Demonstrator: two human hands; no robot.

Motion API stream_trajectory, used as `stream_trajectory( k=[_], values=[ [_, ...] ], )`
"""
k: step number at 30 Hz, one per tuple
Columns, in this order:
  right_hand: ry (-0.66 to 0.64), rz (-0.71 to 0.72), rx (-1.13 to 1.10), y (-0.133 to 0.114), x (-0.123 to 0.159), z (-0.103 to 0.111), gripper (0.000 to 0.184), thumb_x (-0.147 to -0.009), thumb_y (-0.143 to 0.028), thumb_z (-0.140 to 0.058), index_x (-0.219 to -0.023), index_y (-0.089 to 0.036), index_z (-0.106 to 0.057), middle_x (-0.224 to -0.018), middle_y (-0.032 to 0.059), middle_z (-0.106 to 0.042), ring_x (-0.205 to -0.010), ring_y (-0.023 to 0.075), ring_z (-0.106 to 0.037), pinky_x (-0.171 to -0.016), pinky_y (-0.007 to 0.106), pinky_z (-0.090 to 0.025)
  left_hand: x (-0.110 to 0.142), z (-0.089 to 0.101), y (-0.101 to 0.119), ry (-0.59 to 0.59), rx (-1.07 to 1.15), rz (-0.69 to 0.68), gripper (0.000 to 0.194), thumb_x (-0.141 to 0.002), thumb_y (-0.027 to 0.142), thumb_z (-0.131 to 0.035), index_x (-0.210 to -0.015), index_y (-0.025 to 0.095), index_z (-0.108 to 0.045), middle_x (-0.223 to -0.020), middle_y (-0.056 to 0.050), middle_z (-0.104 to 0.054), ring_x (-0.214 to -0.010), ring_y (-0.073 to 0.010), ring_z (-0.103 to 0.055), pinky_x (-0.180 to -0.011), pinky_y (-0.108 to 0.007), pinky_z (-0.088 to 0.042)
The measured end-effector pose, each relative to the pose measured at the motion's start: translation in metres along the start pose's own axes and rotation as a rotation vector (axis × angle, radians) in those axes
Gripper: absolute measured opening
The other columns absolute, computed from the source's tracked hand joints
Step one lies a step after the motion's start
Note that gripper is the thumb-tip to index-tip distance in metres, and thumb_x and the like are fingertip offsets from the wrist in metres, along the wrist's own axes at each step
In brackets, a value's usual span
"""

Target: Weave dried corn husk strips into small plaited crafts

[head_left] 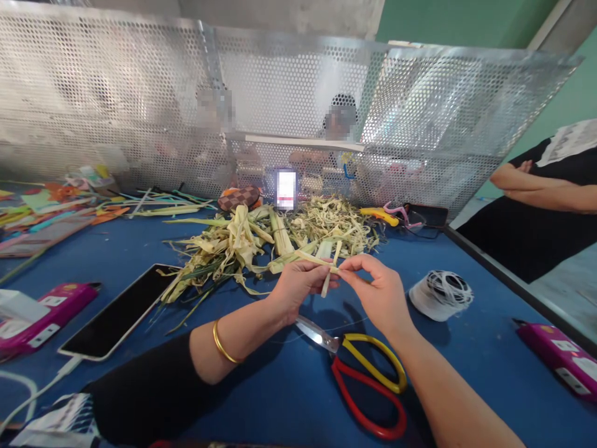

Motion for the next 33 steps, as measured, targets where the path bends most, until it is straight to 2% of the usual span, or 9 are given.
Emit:
stream_trajectory(
  k=[7, 13, 19, 24, 26, 28, 30, 33],
  values=[
    [0.016, -0.059, 0.01, 0.014, 0.0, 0.001, 0.009, -0.075, -0.028, -0.061, -0.07, -0.023, -0.065, -0.075, 0.0019, -0.068, -0.078, 0.0208, -0.059, -0.075, 0.034, -0.043, 0.001, -0.008, -0.002, -0.073, 0.035, -0.015, 0.028, -0.067, 0.027, -0.072, -0.089, 0.01, -0.071, -0.075, -0.01, -0.071, -0.068, -0.0186, -0.067, -0.07, -0.03, -0.051],
    [0.021, -0.119, 0.0, 0.018, 0.0, 0.002, 0.01, -0.074, -0.029, -0.061, -0.069, -0.022, -0.064, -0.074, 0.002, -0.067, -0.077, 0.0208, -0.059, -0.074, 0.034, -0.042, 0.003, -0.009, -0.002, -0.077, 0.06, 0.011, 0.031, -0.065, 0.025, -0.065, -0.091, 0.009, -0.07, -0.075, -0.011, -0.071, -0.072, -0.0212, -0.068, -0.077, -0.034, -0.051],
    [0.04, -0.14, -0.034, 0.014, 0.001, 0.002, 0.008, -0.071, -0.027, -0.06, -0.065, -0.021, -0.061, -0.067, 0.0004, -0.062, -0.069, 0.0185, -0.055, -0.069, 0.031, -0.041, 0.006, -0.01, 0.0, -0.06, -0.001, -0.013, 0.029, -0.061, 0.026, -0.076, -0.084, 0.009, -0.071, -0.073, -0.009, -0.071, -0.066, -0.0174, -0.066, -0.069, -0.029, -0.05],
    [0.018, -0.118, -0.018, 0.015, 0.001, -0.001, 0.008, -0.073, -0.025, -0.058, -0.066, -0.021, -0.06, -0.067, 0.0005, -0.062, -0.068, 0.0185, -0.055, -0.068, 0.031, -0.043, 0.004, -0.008, -0.002, -0.035, -0.009, -0.015, 0.029, -0.062, 0.029, -0.077, -0.082, 0.01, -0.07, -0.07, -0.007, -0.07, -0.065, -0.0169, -0.065, -0.068, -0.029, -0.05],
    [0.02, -0.011, 0.047, 0.006, 0.0, 0.001, 0.005, -0.075, -0.024, -0.058, -0.073, -0.022, -0.061, -0.074, 0.0025, -0.064, -0.075, 0.0203, -0.058, -0.073, 0.034, -0.044, 0.004, -0.006, -0.001, -0.03, 0.011, -0.012, 0.028, -0.063, 0.029, -0.076, -0.083, 0.01, -0.07, -0.071, -0.008, -0.07, -0.065, -0.0165, -0.064, -0.068, -0.029, -0.049],
    [-0.022, 0.208, 0.175, -0.014, 0.002, -0.003, 0.009, -0.077, -0.02, -0.058, -0.084, -0.022, -0.063, -0.086, 0.0048, -0.065, -0.086, 0.0223, -0.058, -0.085, 0.04, -0.043, 0.003, -0.005, 0.0, -0.017, 0.035, -0.008, 0.027, -0.064, 0.03, -0.075, -0.081, 0.01, -0.07, -0.071, -0.008, -0.07, -0.064, -0.0152, -0.063, -0.066, -0.027, -0.049],
    [-0.1, 0.444, 0.34, -0.034, 0.009, -0.013, 0.018, -0.078, -0.015, -0.056, -0.092, -0.024, -0.064, -0.095, 0.0056, -0.063, -0.094, 0.0225, -0.057, -0.097, 0.045, -0.035, 0.002, -0.002, 0.002, 0.0, 0.054, -0.004, 0.025, -0.064, 0.031, -0.074, -0.078, 0.01, -0.07, -0.067, -0.007, -0.068, -0.061, -0.0129, -0.061, -0.062, -0.024, -0.047],
    [-0.159, 0.621, 0.543, -0.048, 0.018, -0.026, 0.021, -0.083, -0.011, -0.051, -0.088, -0.025, -0.066, -0.09, 0.0041, -0.063, -0.09, 0.0194, -0.056, -0.102, 0.044, -0.029, 0.002, -0.001, 0.002, 0.016, 0.054, -0.005, 0.021, -0.064, 0.028, -0.073, -0.074, 0.01, -0.07, -0.062, -0.003, -0.064, -0.054, -0.0084, -0.055, -0.056, -0.02, -0.043]
  ],
)
Point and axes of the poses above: each hand's wrist, its own x-axis away from the middle knuckle, its own z-axis out of the back of the hand, y = z × x, the point moved 9 cm from there along -x, towards the middle knuckle
